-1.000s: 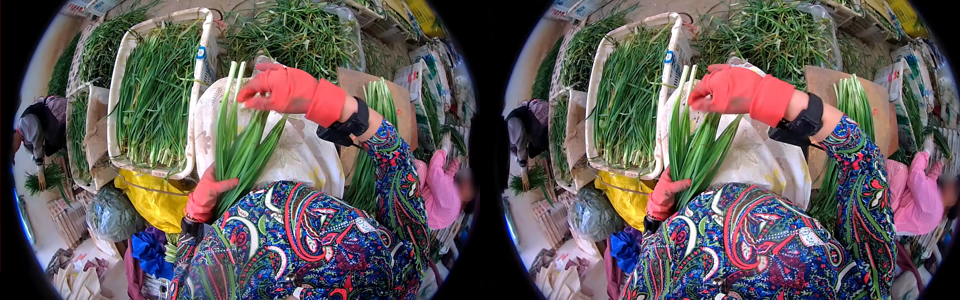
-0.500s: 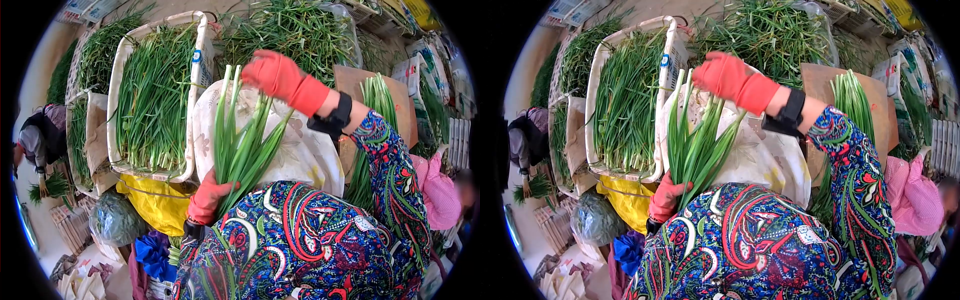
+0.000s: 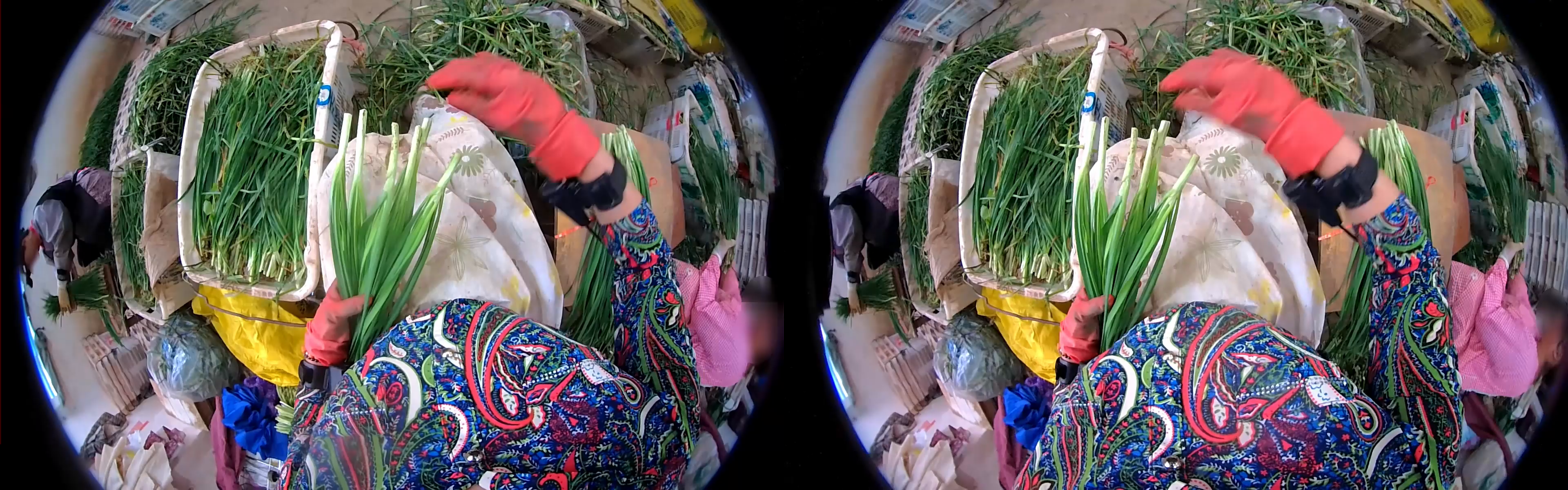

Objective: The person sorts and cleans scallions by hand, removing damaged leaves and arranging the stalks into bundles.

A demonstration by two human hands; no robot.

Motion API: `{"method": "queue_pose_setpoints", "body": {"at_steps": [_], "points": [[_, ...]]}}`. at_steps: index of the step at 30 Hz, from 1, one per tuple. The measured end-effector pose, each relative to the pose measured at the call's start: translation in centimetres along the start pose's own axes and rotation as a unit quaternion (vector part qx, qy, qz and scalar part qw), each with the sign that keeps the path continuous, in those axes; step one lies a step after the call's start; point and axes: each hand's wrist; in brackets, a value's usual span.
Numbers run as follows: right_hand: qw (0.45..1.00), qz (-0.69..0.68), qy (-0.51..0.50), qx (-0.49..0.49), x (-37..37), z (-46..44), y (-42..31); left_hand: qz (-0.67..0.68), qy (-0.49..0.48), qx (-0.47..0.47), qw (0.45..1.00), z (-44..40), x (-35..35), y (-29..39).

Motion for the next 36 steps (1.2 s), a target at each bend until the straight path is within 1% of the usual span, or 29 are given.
{"method": "queue_pose_setpoints", "body": {"at_steps": [1, 2, 3, 5, 7, 8, 9, 11, 15, 16, 18, 21, 22, 25, 26, 27, 28, 29, 31, 32, 33, 35, 36], "points": [[0.998, 0.047, 0.004, -0.044, 0.7, -0.3, -2.8, -0.019, 0.013, 0.005, 1.000, 0.0, 0.1, 0.1], [0.992, 0.085, 0.009, -0.096, 2.1, -0.6, -3.9, -0.018, 0.009, -0.005, 1.000, -0.5, -1.0, -0.3], [0.987, 0.086, 0.006, -0.134, 3.1, -0.7, -4.6, -0.032, 0.008, -0.002, 0.999, -0.5, -0.7, -0.1], [0.989, -0.007, -0.030, -0.144, 5.3, -0.7, -4.7, -0.055, 0.006, 0.007, 0.998, -0.1, 0.2, 0.2], [0.976, -0.095, -0.177, -0.089, 4.0, -1.7, -5.1, -0.060, 0.016, 0.006, 0.998, 0.1, 0.6, 0.3], [0.956, -0.139, -0.250, -0.061, 3.7, -2.1, -5.2, -0.068, 0.019, 0.013, 0.997, 0.1, 0.5, 0.1], [0.953, -0.177, -0.242, -0.052, 3.8, -2.1, -5.0, -0.074, 0.022, 0.020, 0.997, 0.1, 0.5, -0.1], [0.942, -0.251, -0.222, -0.029, 4.1, -1.8, -4.5, -0.065, -0.003, 0.021, 0.998, 0.1, 1.2, 0.2], [0.922, -0.309, -0.231, 0.036, 4.8, -1.3, -3.8, -0.073, -0.036, 0.024, 0.996, -0.6, 0.8, 0.0], [0.928, -0.294, -0.224, 0.045, 4.8, -1.0, -3.8, -0.077, -0.041, 0.026, 0.996, -0.7, 0.7, 0.0], [0.939, -0.263, -0.213, 0.061, 4.8, -0.7, -4.0, -0.096, -0.018, 0.013, 0.995, -0.6, 0.9, 0.2], [0.932, -0.262, -0.167, 0.188, 3.3, -1.3, -4.8, -0.091, -0.006, 0.010, 0.996, -0.3, 0.9, 0.1], [0.963, -0.193, -0.121, 0.143, 3.7, -1.1, -4.1, -0.084, -0.005, 0.013, 0.996, -0.2, 0.8, -0.1], [0.983, -0.137, -0.029, 0.120, 2.8, -1.6, -2.3, -0.031, -0.008, -0.003, 0.999, -0.6, -0.5, -0.9], [0.972, -0.140, -0.018, 0.186, 1.6, -2.2, -1.5, -0.070, 0.008, 0.033, 0.997, -0.5, -0.5, -0.9], [0.957, -0.143, -0.006, 0.251, 0.2, -2.7, -0.8, -0.038, 0.000, 0.024, 0.999, -0.4, -0.6, -1.0], [0.955, -0.181, 0.035, 0.231, -0.9, -1.7, 0.4, -0.006, -0.008, 0.016, 1.000, -0.3, -0.8, -1.0], [0.936, -0.243, 0.084, 0.242, -1.3, -1.1, 1.3, 0.025, -0.015, 0.008, 1.000, -0.2, -1.0, -0.9], [0.878, -0.363, 0.176, 0.257, -1.3, -0.2, 2.5, -0.015, 0.006, -0.008, 1.000, 0.0, -1.7, -0.8], [0.804, -0.486, 0.110, 0.324, -1.1, 0.2, 3.0, -0.034, 0.016, -0.017, 0.999, 0.0, -2.1, -0.8], [0.748, -0.559, 0.102, 0.343, 0.3, 1.0, 2.9, -0.053, 0.026, -0.027, 0.998, 0.0, -2.3, -0.8], [0.617, -0.689, 0.081, 0.372, 4.7, 3.8, 1.7, 0.034, 0.012, -0.032, 0.999, -0.1, -1.7, -0.9], [0.596, -0.714, 0.060, 0.362, 6.4, 4.6, 0.5, 0.068, 0.007, -0.036, 0.997, 0.2, -1.2, -0.6]]}}
Point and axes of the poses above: each hand's wrist, its own z-axis away from the middle knuckle, its own x-axis out of the palm, y = z × x, and after that the axes turned 9 degrees about -x, right-handed
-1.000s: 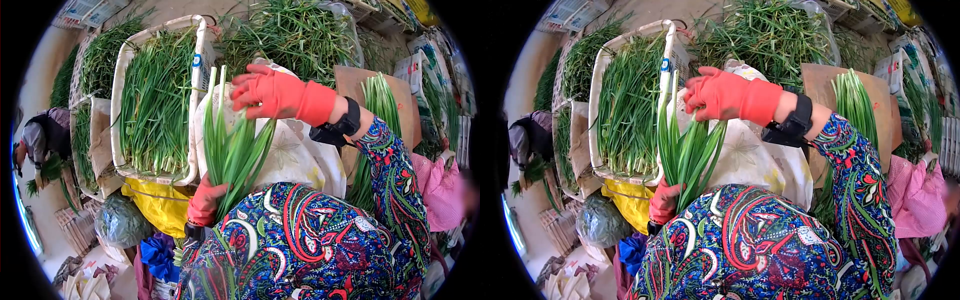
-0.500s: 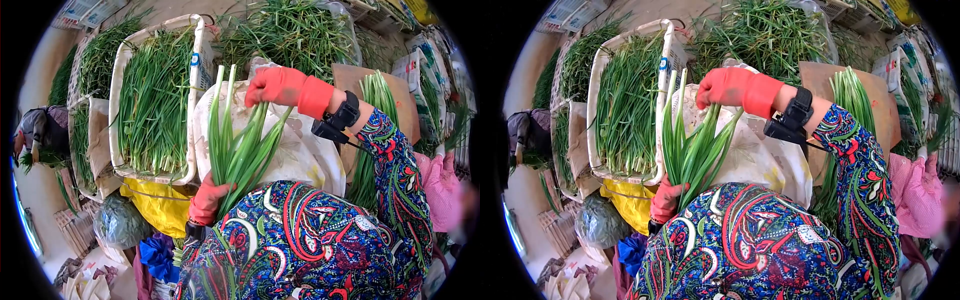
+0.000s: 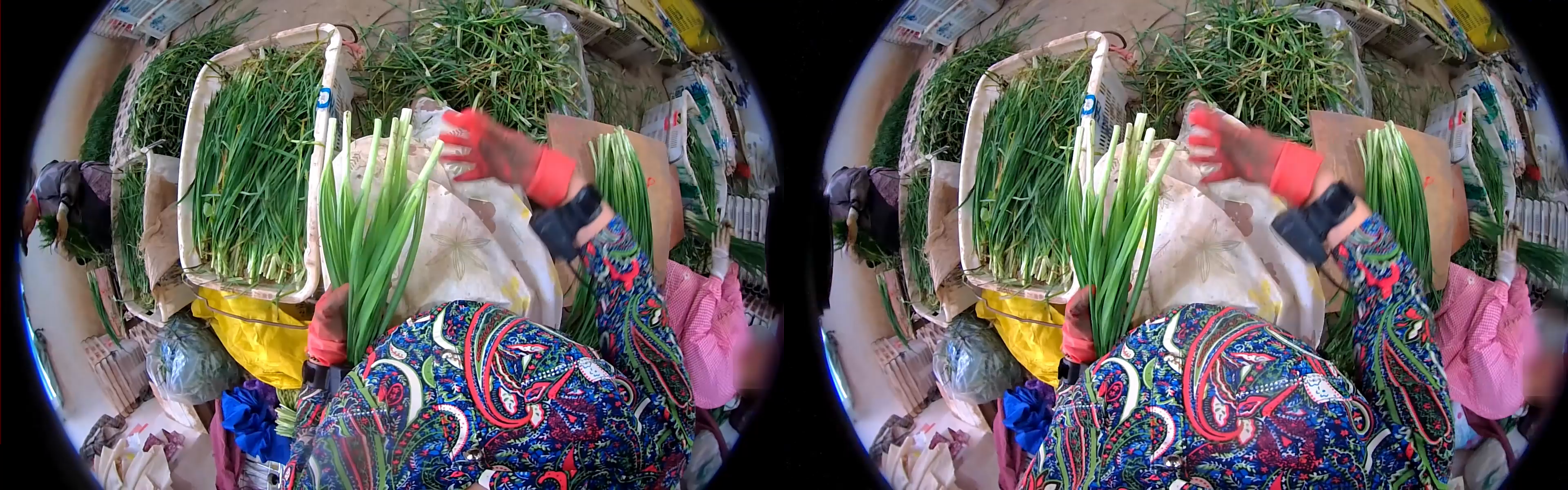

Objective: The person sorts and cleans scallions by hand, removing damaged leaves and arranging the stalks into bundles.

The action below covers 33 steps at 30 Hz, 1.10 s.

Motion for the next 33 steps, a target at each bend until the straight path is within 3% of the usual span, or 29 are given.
{"method": "queue_pose_setpoints", "body": {"at_steps": [2, 4, 5, 6, 7, 9, 10, 12, 16, 18, 21, 24, 28, 31, 32, 33], "points": [[0.999, -0.031, -0.038, 0.001, 3.4, 0.7, 1.7, 0.067, -0.014, -0.014, 0.998, 0.2, 1.1, 0.1], [0.992, -0.040, -0.100, -0.060, 6.5, -0.2, 1.4, 0.013, -0.032, 0.004, 0.999, 0.2, 1.8, 0.2], [0.996, 0.019, -0.037, -0.080, 7.4, -0.4, 1.0, -0.016, -0.042, 0.014, 0.999, 0.1, 2.3, 0.3], [0.988, 0.095, -0.020, -0.122, 7.6, -0.9, 0.7, -0.039, -0.128, 0.063, 0.989, -0.2, 2.8, 0.4], [0.972, 0.173, -0.002, -0.162, 8.1, -1.3, 0.3, -0.077, -0.124, 0.057, 0.988, -0.2, 3.0, 0.6], [0.968, 0.166, -0.006, -0.188, 9.1, -1.5, -0.4, -0.147, -0.115, 0.044, 0.981, -0.2, 3.0, 0.9], [0.966, 0.169, -0.017, -0.194, 9.4, -1.8, -0.5, -0.164, -0.067, 0.049, 0.983, -0.1, 2.9, 0.8], [0.962, 0.184, -0.023, -0.202, 9.5, -2.5, -0.5, -0.124, -0.058, 0.028, 0.990, -0.3, 2.6, 0.5], [0.974, 0.183, -0.026, -0.133, 8.7, -3.5, -1.3, -0.064, -0.063, 0.035, 0.995, 0.2, 3.3, 0.8], [0.982, 0.159, 0.040, -0.097, 5.2, -9.2, -1.3, -0.030, -0.076, 0.029, 0.996, 0.7, 4.3, 1.3], [0.982, 0.126, 0.070, -0.123, 3.6, -10.9, -3.2, -0.034, -0.043, 0.025, 0.998, 0.5, 4.5, 1.0], [0.978, 0.068, 0.090, -0.178, 1.3, -9.5, -6.0, -0.043, -0.083, 0.015, 0.996, -0.2, 2.9, 0.6], [0.976, -0.077, 0.014, -0.202, -1.6, -5.1, -3.8, -0.026, -0.066, 0.016, 0.997, 0.6, 3.5, 1.0], [0.963, -0.179, -0.156, -0.130, 0.8, -3.2, 3.5, -0.044, -0.051, 0.024, 0.997, 0.7, 4.1, 1.4], [0.993, -0.111, -0.029, -0.036, 3.9, -1.8, 4.1, -0.064, -0.046, 0.018, 0.997, 0.7, 4.3, 1.7], [0.990, -0.110, -0.052, -0.077, 5.7, -1.8, 4.1, -0.084, -0.038, 0.012, 0.996, 0.6, 4.4, 2.0]]}}
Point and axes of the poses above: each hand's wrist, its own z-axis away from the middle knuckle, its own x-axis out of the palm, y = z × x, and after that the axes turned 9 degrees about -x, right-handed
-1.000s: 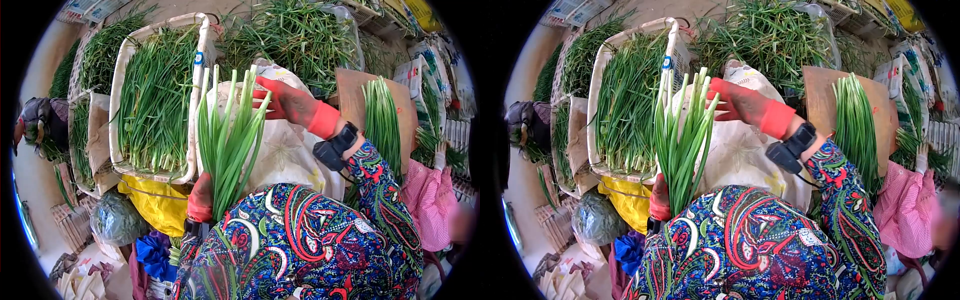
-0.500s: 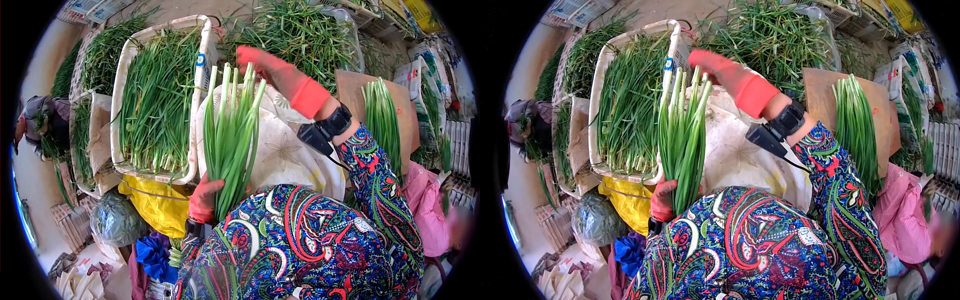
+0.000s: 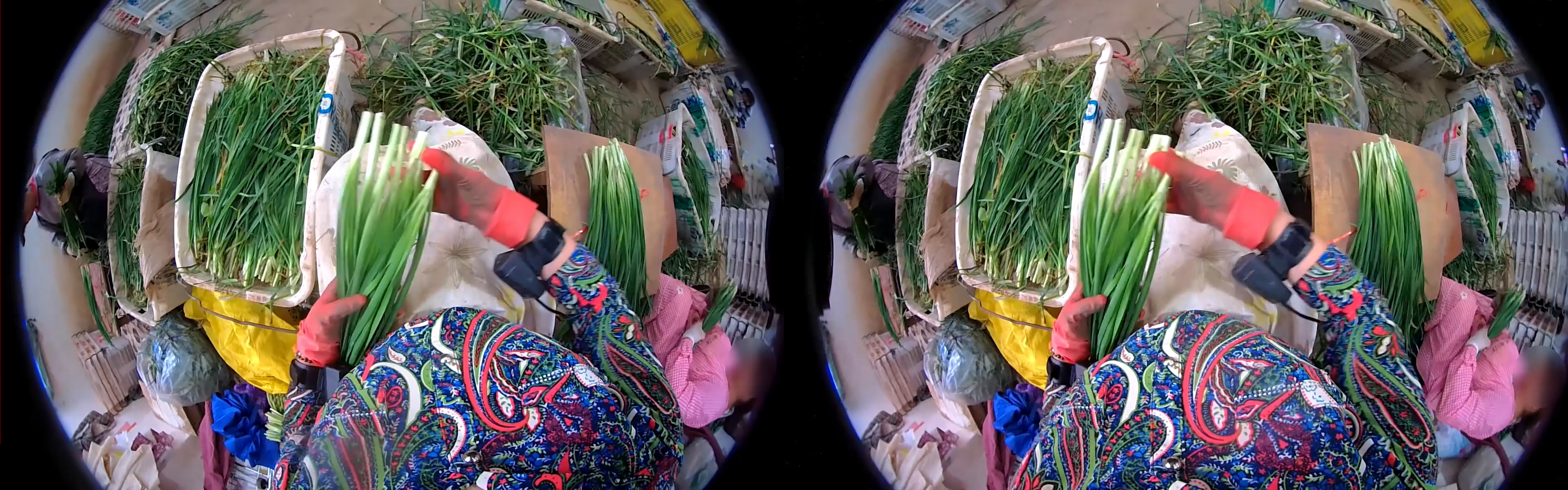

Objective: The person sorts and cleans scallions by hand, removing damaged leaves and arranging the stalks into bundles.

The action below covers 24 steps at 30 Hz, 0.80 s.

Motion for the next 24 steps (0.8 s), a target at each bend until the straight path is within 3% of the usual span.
{"method": "queue_pose_setpoints", "body": {"at_steps": [2, 4, 7, 10, 11, 12, 13, 14, 15, 16, 17, 19, 21, 23, 24], "points": [[0.999, 0.004, -0.008, -0.046, 3.1, -0.3, -0.4, -0.101, 0.040, -0.042, 0.993, -0.8, -1.5, -0.1], [0.997, -0.012, 0.025, -0.066, 5.4, -0.7, -2.3, -0.069, -0.017, -0.092, 0.993, -1.3, -1.3, 0.6], [0.996, 0.001, 0.009, -0.083, 5.8, -2.2, -3.2, -0.037, -0.040, -0.073, 0.996, -0.8, 0.7, 2.2], [0.983, 0.112, 0.037, -0.142, 8.1, -1.4, -6.2, -0.329, 0.006, 0.096, 0.939, -1.5, -0.6, 2.4], [0.962, 0.164, 0.024, -0.216, 8.3, -1.6, -7.8, -0.375, 0.099, 0.021, 0.922, -1.9, -3.6, 2.6], [0.953, 0.126, 0.020, -0.275, 8.1, -1.8, -10.0, -0.378, 0.146, 0.013, 0.914, -2.3, -6.8, 3.6], [0.919, 0.162, 0.012, -0.359, 8.5, -1.3, -12.6, -0.402, 0.175, 0.113, 0.892, -2.8, -9.4, 4.9], [0.906, 0.130, 0.064, -0.397, 10.7, -0.2, -15.0, -0.490, 0.306, 0.184, 0.795, -2.1, -10.2, 6.9], [0.881, 0.108, -0.006, -0.461, 10.2, -0.6, -17.6, -0.555, 0.358, 0.268, 0.702, -1.2, -11.8, 8.7], [0.858, 0.158, 0.003, -0.488, 11.0, -0.2, -18.8, -0.541, 0.364, 0.335, 0.680, -0.4, -11.1, 10.1], [0.833, 0.207, 0.012, -0.513, 12.0, 0.2, -19.7, -0.560, 0.381, 0.329, 0.658, 0.4, -10.0, 11.4], [0.796, 0.280, -0.002, -0.537, 13.0, 0.4, -20.0, -0.540, 0.341, 0.407, 0.653, 0.4, -4.3, 13.1], [0.773, 0.337, -0.048, -0.535, 13.5, -0.1, -18.3, -0.543, 0.280, 0.534, 0.584, -0.4, 2.5, 13.5], [0.769, 0.245, -0.184, -0.561, 12.8, -2.1, -15.6, -0.539, 0.211, 0.625, 0.524, -2.2, 7.7, 13.4], [0.781, 0.229, -0.190, -0.549, 13.1, -2.1, -15.0, -0.570, 0.214, 0.632, 0.479, -2.8, 9.5, 13.3]]}}
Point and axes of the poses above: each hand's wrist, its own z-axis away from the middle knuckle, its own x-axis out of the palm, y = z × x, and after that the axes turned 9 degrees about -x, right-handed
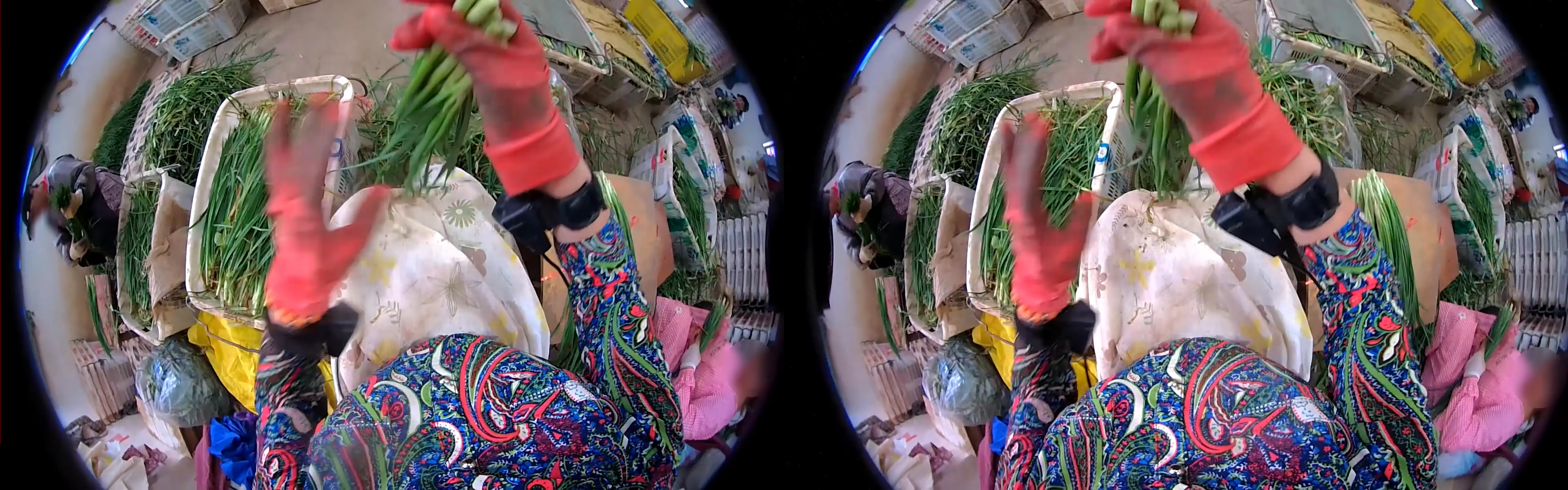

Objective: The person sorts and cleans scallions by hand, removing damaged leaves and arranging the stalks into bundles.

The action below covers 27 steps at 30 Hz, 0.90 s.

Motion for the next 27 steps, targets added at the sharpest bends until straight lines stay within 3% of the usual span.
{"method": "queue_pose_setpoints", "body": {"at_steps": [3, 5, 7, 8, 9, 10, 11, 12, 13, 14, 15, 16, 17, 20, 22, 23, 27], "points": [[0.988, 0.049, 0.078, 0.120, 1.5, 0.9, -1.4, -0.016, -0.109, 0.071, 0.991, -0.6, 5.1, 1.5], [0.983, 0.078, 0.119, 0.113, 0.1, 0.5, -2.6, -0.076, -0.149, 0.113, 0.979, 1.5, 7.7, -0.9], [0.983, 0.100, 0.130, 0.086, -1.2, 0.1, -3.4, -0.141, -0.305, 0.013, 0.942, 4.7, 8.1, -4.4], [0.985, 0.105, 0.117, 0.068, -1.7, 0.2, -3.6, -0.113, -0.421, -0.083, 0.896, 7.3, 8.2, -8.1], [0.987, 0.109, 0.104, 0.051, -2.1, 0.4, -3.6, -0.252, -0.499, -0.006, 0.829, 5.6, 5.2, -5.9], [0.989, 0.110, 0.089, 0.036, -2.3, 0.8, -3.4, -0.126, -0.521, -0.132, 0.834, 5.0, 4.8, -5.5], [0.998, -0.054, 0.005, -0.019, -2.7, 1.5, -2.1, 0.001, -0.527, -0.257, 0.810, 4.6, 4.5, -5.3], [0.999, -0.028, -0.040, 0.017, -2.1, 2.9, -1.4, 0.126, -0.513, -0.376, 0.761, 4.5, 4.1, -5.2], [0.994, 0.006, -0.107, 0.000, -0.8, 4.7, -1.1, 0.391, -0.489, -0.445, 0.640, 4.5, 3.8, -4.8], [0.984, 0.039, -0.171, -0.023, 0.6, 6.4, -0.7, 0.623, -0.419, -0.472, 0.463, 4.7, 3.9, -4.1], [0.941, 0.219, -0.257, -0.012, 2.0, 7.6, -1.6, 0.718, -0.360, -0.419, 0.424, 5.3, 4.4, -3.2], [0.916, 0.200, -0.347, 0.012, 3.1, 10.3, 0.5, 0.806, -0.306, -0.355, 0.362, 5.9, 4.9, -2.3], [0.845, 0.287, -0.435, -0.117, 4.4, 11.4, 0.2, 0.798, -0.294, -0.387, 0.356, 6.2, 5.0, -2.1], [0.864, 0.230, -0.446, -0.036, 5.4, 14.2, -0.9, 0.771, -0.257, -0.481, 0.329, 6.7, 4.4, -1.3], [0.880, 0.235, -0.409, -0.045, 5.5, 14.9, -1.8, 0.748, -0.235, -0.540, 0.308, 6.9, 4.3, -0.9], [0.887, 0.238, -0.392, -0.052, 5.7, 15.2, -2.1, 0.769, -0.241, -0.525, 0.274, 7.4, 4.7, -1.4], [0.874, 0.305, -0.368, -0.088, 6.1, 17.6, -1.6, 0.784, -0.228, -0.485, 0.314, 8.0, 4.5, 0.8]]}}
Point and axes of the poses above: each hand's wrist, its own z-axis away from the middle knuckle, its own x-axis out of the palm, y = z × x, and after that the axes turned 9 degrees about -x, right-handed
